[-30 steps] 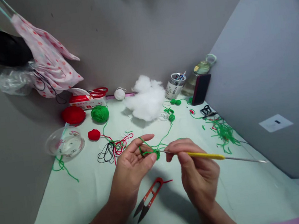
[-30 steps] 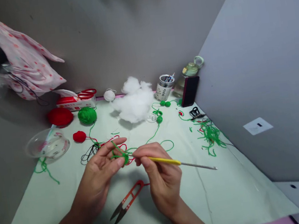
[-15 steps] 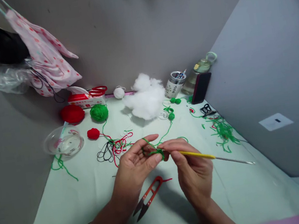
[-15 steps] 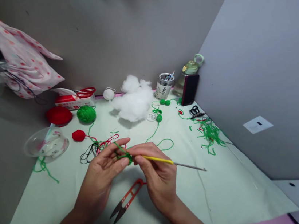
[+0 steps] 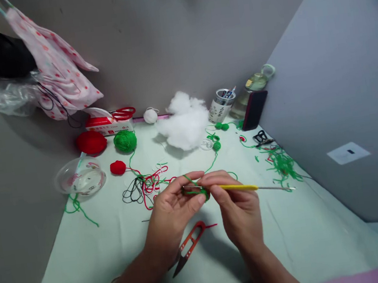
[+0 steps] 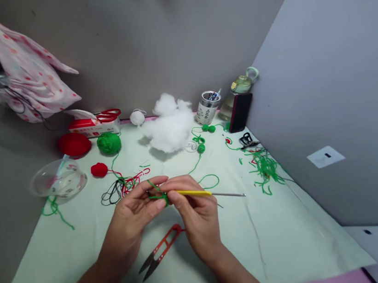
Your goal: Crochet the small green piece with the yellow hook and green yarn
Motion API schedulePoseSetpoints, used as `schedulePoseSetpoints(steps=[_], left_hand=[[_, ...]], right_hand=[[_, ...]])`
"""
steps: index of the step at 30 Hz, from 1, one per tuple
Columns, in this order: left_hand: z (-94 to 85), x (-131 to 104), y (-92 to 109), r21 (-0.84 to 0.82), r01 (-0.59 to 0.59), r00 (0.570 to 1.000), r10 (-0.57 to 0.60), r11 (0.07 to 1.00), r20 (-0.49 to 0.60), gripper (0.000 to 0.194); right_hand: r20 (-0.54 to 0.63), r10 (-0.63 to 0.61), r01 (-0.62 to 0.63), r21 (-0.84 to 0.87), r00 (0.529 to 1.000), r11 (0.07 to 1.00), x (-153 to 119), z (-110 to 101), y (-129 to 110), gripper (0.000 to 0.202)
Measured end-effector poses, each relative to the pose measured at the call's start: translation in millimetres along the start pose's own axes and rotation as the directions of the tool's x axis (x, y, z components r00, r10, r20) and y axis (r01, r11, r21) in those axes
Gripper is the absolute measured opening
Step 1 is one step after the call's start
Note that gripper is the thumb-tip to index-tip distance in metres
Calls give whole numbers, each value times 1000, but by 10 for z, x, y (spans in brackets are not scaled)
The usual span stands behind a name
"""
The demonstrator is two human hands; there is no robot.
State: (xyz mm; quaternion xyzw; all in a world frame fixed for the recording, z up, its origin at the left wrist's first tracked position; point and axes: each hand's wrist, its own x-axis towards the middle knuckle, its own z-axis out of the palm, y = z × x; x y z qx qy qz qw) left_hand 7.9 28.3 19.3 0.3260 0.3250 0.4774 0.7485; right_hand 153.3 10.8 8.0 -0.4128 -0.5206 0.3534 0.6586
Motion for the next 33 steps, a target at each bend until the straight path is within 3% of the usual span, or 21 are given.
schedulePoseSetpoints(steps=[5,9,20,30,33], left_hand=[[-35,23,-47,64,-53,997,56,997,-46,24],[-49,48,-37,19,-22,996,23,1000,-89,24],[1,37,21,-53,-22,1000,23,998,20,37],[-78,17,7,119,-144,987,134,982,88,25],[-49,5,7,113,-130,986,116,985,117,25]], right_hand=[[-31,154,-146,177,988,973,-9,-7,49,10],[-29,235,-216,300,972,929,19,5,37,10],[-35,125,-115,216,992,970,-46,-2,54,13],[-50,75,-65,188,996,980,-46,-3,56,16],[-73,48,-38,136,996,990,-64,5,43,17]])
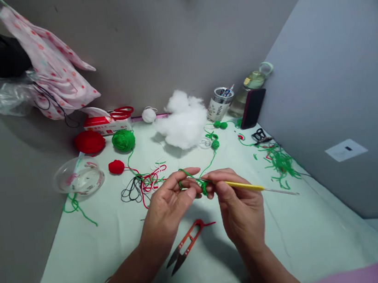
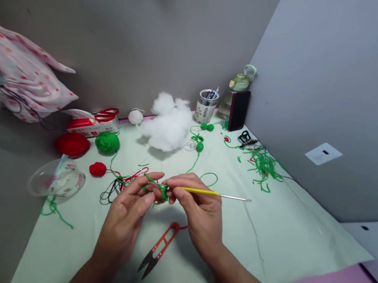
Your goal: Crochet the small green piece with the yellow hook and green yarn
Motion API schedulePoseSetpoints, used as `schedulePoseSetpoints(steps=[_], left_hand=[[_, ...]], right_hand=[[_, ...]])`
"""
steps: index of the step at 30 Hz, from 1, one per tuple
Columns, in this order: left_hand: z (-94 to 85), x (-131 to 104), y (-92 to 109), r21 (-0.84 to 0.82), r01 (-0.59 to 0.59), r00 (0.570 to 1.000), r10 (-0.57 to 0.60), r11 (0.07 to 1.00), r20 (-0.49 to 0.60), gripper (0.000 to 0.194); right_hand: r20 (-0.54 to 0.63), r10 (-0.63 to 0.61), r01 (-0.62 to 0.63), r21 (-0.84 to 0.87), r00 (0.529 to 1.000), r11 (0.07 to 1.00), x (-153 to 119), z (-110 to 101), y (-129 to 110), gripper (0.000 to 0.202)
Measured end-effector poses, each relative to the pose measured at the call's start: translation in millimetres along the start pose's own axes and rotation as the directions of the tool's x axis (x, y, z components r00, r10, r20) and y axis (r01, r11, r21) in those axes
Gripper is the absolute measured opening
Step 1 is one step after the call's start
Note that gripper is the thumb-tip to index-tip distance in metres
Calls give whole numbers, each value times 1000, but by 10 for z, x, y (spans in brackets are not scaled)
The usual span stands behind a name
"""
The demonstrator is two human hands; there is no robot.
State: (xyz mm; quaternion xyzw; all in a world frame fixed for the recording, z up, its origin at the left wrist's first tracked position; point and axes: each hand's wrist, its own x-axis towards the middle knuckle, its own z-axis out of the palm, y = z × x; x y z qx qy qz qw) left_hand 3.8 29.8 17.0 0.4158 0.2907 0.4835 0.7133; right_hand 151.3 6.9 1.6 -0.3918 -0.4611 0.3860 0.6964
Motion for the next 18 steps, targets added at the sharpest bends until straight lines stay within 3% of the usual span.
schedulePoseSetpoints(steps=[5,10,14,18], left_hand=[[81,0,-43,0,79,990,-79,997,-114,47],[103,-26,-53,55,54,981,-43,997,-190,36],[81,-37,-27,88,-1,982,17,996,-188,29],[98,-26,-23,19,-4,984,8,1000,-178,31]], right_hand=[[-24,-20,19,-64,1000,998,-34,36,-16,17],[-30,39,-39,5,999,999,-29,57,-2,14],[-23,78,-77,38,997,996,-28,62,13,13],[-24,29,-30,-21,999,999,-56,80,4,16]])
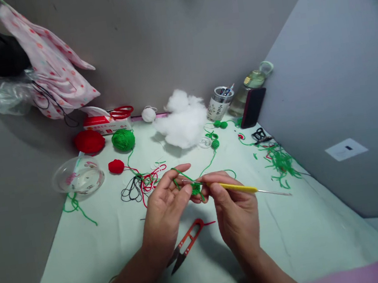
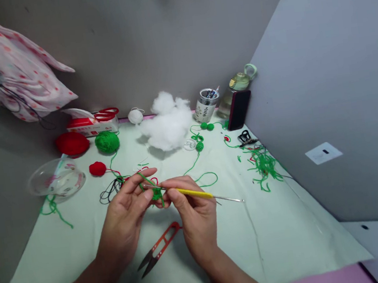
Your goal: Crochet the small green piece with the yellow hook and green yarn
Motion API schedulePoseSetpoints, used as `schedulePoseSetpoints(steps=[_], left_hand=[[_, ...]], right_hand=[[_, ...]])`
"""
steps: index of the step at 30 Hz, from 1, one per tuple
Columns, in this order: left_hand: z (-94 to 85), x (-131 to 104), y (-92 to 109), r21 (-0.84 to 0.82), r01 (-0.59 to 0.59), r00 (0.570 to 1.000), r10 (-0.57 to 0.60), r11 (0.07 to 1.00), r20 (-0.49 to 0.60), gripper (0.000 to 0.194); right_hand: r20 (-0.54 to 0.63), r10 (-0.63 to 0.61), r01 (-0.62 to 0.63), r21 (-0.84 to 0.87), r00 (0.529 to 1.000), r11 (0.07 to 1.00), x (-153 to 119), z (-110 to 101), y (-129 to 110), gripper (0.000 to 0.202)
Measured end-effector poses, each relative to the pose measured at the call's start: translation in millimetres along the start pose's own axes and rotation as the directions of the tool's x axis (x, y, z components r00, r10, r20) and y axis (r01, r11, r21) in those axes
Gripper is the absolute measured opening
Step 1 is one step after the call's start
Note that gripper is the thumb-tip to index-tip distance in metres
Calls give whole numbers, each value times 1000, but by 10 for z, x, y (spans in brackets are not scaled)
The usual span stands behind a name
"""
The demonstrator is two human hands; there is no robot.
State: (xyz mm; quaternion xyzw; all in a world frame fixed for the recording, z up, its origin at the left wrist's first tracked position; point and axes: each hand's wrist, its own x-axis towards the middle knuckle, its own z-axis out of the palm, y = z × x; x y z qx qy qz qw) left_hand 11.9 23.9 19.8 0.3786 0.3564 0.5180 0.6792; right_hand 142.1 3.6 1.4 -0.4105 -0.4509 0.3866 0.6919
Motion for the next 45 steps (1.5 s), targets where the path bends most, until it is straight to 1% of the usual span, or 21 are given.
schedulePoseSetpoints(steps=[3,5,7,9,13,15,19,22,26,28,30,33,35,36,37,38,39,40,41,43,45], left_hand=[[24,7,3,-63,49,999,-48,997,6,39],[25,12,10,-92,73,997,-71,993,24,43],[13,16,21,-98,86,996,-82,991,46,41],[-4,17,36,-95,97,994,-92,991,57,40],[-27,13,75,-81,96,995,-93,992,42,39],[-31,12,89,-62,85,996,-83,994,33,40],[-38,9,96,-35,74,997,-73,997,21,43],[-51,4,93,-18,70,997,-70,997,28,42],[-65,6,92,8,55,998,-56,998,22,41],[-61,14,90,35,46,999,-46,998,1,41],[-49,22,85,70,43,999,-42,997,-21,42],[-22,24,64,80,47,998,-44,996,-37,42],[-6,19,47,4,79,997,-79,997,-15,47],[-2,18,40,-59,120,993,-119,991,10,49],[0,20,37,-125,179,984,-174,976,45,51],[-2,26,39,-185,243,970,-231,952,82,52],[-7,35,45,-233,297,954,-279,926,110,51],[-14,45,55,-264,333,943,-310,905,123,49],[-21,56,68,-281,340,940,-318,898,122,47],[-32,71,94,-274,295,955,-279,915,96,46],[-30,70,105,-226,242,970,-227,944,91,45]], right_hand=[[-19,-81,79,-89,997,993,-18,12,-19,17],[-29,-105,101,-106,994,989,-18,9,-27,17],[-31,-87,85,-72,996,994,-5,-3,-25,16],[-20,-33,33,-5,999,999,19,-21,-22,14],[32,43,-46,133,999,990,75,-50,-37,14],[45,48,-54,154,998,987,95,-64,-57,16],[74,40,-49,124,996,991,102,-108,-85,20],[98,-6,0,65,995,998,83,-140,-101,21],[137,-147,161,-93,980,983,47,-157,-142,23],[173,-221,252,-189,960,949,28,-163,-159,26],[230,-301,359,-285,926,889,4,-172,-157,30],[332,-387,506,-454,860,734,-43,-196,-111,40],[404,-414,578,-560,816,593,-72,-212,-69,48],[421,-424,597,-589,802,545,-81,-217,-53,51],[413,-436,599,-604,799,526,-86,-219,-43,52],[389,-450,591,-609,804,529,-85,-217,-42,50],[345,-455,565,-600,821,566,-77,-210,-49,46],[277,-446,519,-573,851,634,-63,-199,-63,41],[204,-421,462,-522,884,717,-42,-185,-80,36],[98,-323,337,-327,941,883,9,-148,-112,28],[74,-210,219,-139,975,966,57,-110,-125,24]])
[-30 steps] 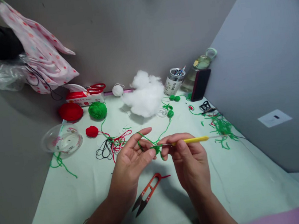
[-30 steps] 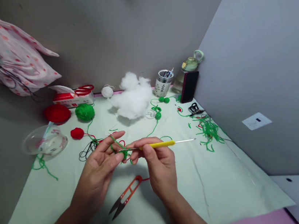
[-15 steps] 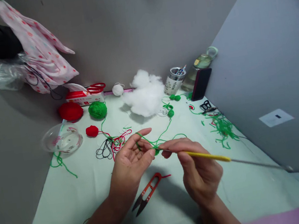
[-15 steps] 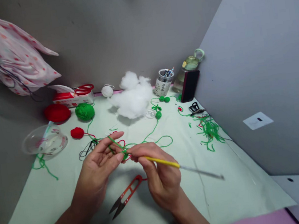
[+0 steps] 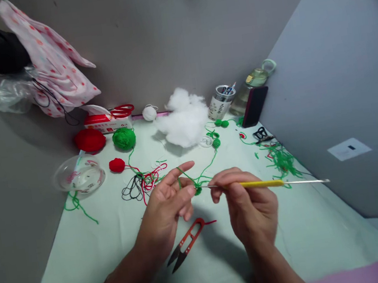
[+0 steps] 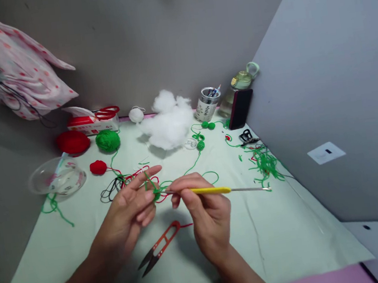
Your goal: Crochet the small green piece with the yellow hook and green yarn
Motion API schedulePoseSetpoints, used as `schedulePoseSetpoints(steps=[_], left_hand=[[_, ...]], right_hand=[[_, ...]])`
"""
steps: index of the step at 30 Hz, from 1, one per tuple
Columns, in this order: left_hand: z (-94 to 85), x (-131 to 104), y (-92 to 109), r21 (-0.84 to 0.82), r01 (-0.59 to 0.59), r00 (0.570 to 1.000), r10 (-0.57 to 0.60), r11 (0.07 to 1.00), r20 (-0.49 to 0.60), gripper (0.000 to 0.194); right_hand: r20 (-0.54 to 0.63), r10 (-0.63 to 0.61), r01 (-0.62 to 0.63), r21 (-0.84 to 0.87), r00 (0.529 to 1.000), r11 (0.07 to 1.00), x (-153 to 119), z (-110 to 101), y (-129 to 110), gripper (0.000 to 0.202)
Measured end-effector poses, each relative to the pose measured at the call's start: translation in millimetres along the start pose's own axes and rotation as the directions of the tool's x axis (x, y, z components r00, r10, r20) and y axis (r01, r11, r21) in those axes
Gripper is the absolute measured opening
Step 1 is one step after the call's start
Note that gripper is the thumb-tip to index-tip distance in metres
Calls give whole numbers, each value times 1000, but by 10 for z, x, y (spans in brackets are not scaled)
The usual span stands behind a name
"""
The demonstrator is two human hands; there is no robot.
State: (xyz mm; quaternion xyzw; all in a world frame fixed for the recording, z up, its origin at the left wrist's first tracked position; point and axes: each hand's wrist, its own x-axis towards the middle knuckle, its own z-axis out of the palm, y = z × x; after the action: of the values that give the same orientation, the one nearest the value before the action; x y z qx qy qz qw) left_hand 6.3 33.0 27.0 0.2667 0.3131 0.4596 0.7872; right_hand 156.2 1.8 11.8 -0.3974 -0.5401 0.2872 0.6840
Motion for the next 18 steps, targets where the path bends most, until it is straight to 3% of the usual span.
schedulePoseSetpoints(steps=[2,5,8,11,14,16,18], left_hand=[[11,-11,-17,59,-37,999,36,998,17,43],[27,-26,-69,117,-77,997,79,990,-16,47],[33,-28,-107,110,-70,996,75,991,-46,60],[20,-15,-90,7,26,1000,-26,1000,-8,54],[-8,5,-30,-88,118,993,-117,989,20,41],[-25,10,-7,-82,83,997,-82,993,10,36],[-33,5,-18,-5,-5,1000,4,1000,-2,32]], right_hand=[[35,43,-45,43,998,998,24,28,10,21],[33,38,-37,-32,999,999,-8,37,37,26],[81,-95,112,-252,992,961,-88,2,65,34],[188,-232,292,-426,954,857,-127,-47,83,44],[65,-174,186,-280,983,942,-74,-66,71,34],[-22,-49,48,-63,999,997,-16,-54,52,28],[0,39,-39,61,999,997,23,-29,41,23]])
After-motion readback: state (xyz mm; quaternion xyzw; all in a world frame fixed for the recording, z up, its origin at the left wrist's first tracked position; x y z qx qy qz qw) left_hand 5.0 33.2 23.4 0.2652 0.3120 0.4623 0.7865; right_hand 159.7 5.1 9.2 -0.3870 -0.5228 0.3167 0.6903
